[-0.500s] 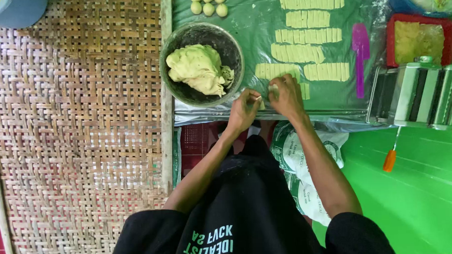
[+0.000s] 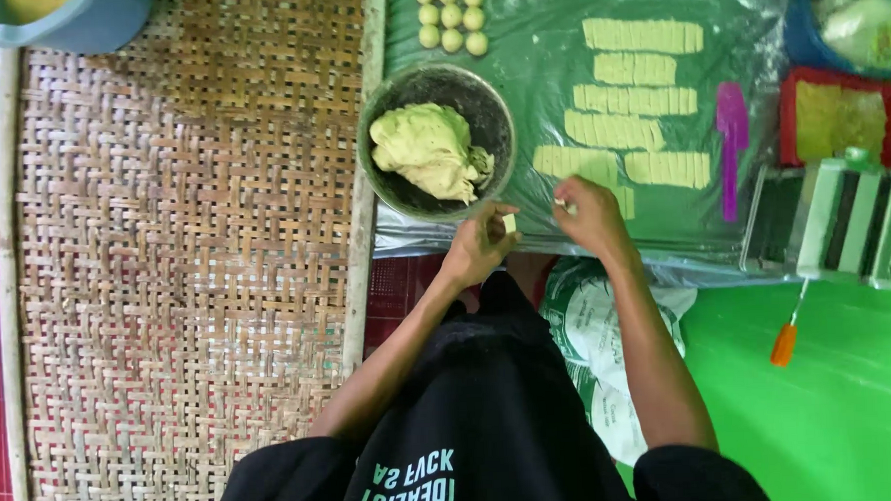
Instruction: Shaping dough by rolling pre-cut strips and forming small dough balls by hand
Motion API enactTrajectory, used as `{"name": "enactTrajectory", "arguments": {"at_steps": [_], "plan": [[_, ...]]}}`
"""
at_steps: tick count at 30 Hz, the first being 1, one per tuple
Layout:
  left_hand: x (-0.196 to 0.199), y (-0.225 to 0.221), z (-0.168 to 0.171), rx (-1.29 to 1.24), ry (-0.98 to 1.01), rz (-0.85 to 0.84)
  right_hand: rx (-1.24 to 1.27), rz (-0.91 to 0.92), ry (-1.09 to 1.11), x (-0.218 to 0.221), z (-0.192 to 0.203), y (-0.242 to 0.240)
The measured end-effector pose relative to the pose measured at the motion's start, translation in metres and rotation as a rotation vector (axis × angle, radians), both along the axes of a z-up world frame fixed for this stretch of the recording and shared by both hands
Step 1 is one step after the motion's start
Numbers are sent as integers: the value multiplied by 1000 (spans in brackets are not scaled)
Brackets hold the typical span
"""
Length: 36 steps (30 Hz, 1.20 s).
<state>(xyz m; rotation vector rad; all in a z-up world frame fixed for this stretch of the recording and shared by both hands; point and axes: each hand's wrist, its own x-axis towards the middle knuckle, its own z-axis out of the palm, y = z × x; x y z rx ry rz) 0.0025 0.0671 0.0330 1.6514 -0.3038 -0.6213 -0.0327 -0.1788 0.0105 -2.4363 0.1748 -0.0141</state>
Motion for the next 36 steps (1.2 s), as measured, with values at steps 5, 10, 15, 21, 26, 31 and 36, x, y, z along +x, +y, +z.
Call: {"name": "enactTrajectory", "arguments": {"at_steps": [5,10,15,21,26,31,36], "plan": [[44,33,51,-20,-14,75,434,-97,50,23,69,21],[132,68,53,-16,-137,209,615,-13,9,115,99,62],[269,92,-6,208,-334,337,792,150,-108,272,56,106],[379,89,-8,345,-312,309,724,180,35,434,-20,137],[425,98,-69,522,-337,389,539,183,225,477,-47,154],[421,99,-58,402,-231,505,458,221,182,476,-34,167],[419,96,-55,477,-186,553,195,250,-77,476,-47,168]]}}
